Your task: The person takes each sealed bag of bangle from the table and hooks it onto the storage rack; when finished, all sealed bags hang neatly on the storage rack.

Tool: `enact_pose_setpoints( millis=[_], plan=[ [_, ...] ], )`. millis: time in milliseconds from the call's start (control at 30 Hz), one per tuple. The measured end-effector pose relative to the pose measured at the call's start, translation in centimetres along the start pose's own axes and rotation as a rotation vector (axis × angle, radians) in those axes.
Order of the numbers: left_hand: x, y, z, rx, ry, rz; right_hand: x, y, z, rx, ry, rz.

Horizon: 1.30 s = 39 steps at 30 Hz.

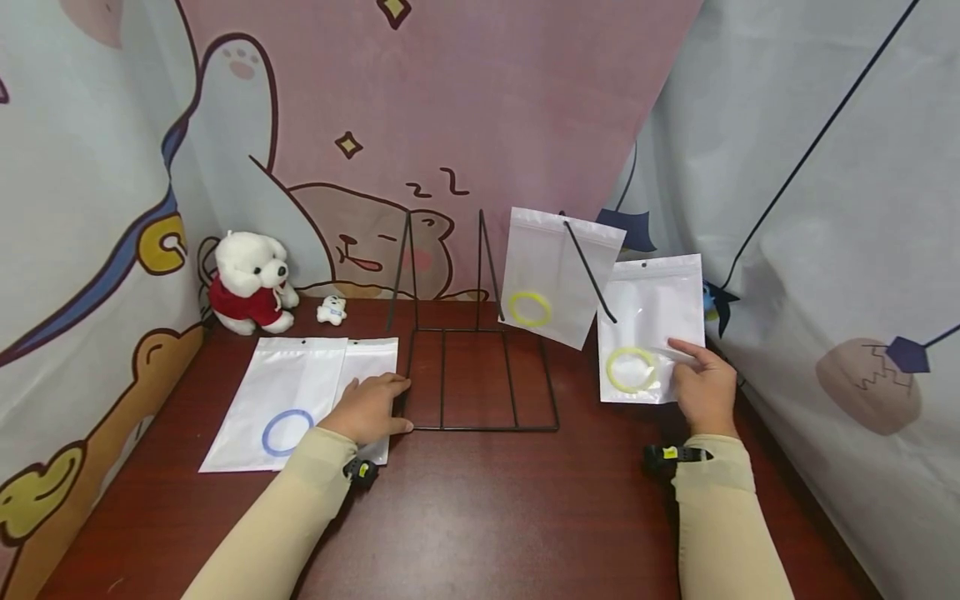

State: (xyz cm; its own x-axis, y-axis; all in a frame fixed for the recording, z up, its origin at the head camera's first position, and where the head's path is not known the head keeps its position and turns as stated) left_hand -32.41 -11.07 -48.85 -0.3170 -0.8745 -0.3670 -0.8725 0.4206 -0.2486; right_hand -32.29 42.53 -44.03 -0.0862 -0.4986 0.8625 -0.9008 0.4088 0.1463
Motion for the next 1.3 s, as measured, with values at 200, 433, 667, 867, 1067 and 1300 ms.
enact_pose_setpoints(
  millis=[200,433,667,867,1067,1300],
  plan=[
    [0.0,0.0,0.0,0.007,-0.007,-0.007,-0.7,0.2,-1.2,-0.137,0.22,0.014],
    [0.1,0.0,0.0,0.008,-0.008,-0.011,-1.2,0.1,-1.6,-0.22,0.541,0.002],
    [0.1,0.0,0.0,0.006,-0.013,-0.009,-1.2,0.1,-1.6,-0.231,0.718,-0.033],
    [0.0,-0.1,0.1,0.003,-0.018,-0.006,-0.8,0.2,-1.1,-0.173,0.824,-0.063],
    [0.1,0.0,0.2,0.01,-0.013,-0.009,0.1,0.2,-0.3,-0.033,0.954,-0.115],
    [0.1,0.1,0.1,0.006,-0.016,-0.007,1.4,-0.3,0.7,0.154,1.001,-0.15]
  ],
)
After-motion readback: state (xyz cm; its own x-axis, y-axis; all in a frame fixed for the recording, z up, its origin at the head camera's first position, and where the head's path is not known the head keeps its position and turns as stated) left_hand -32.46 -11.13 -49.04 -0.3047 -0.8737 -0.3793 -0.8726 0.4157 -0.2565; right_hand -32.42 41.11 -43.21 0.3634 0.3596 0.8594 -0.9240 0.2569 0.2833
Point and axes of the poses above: each hand's wrist, its own y-axis towards the middle knuckle, its own z-axis out of the palm, x = y × z, the point moved 8 cm from there along y, towards the middle knuckle, and after that the axes turned 10 degrees about x, right-handed, at the moved point
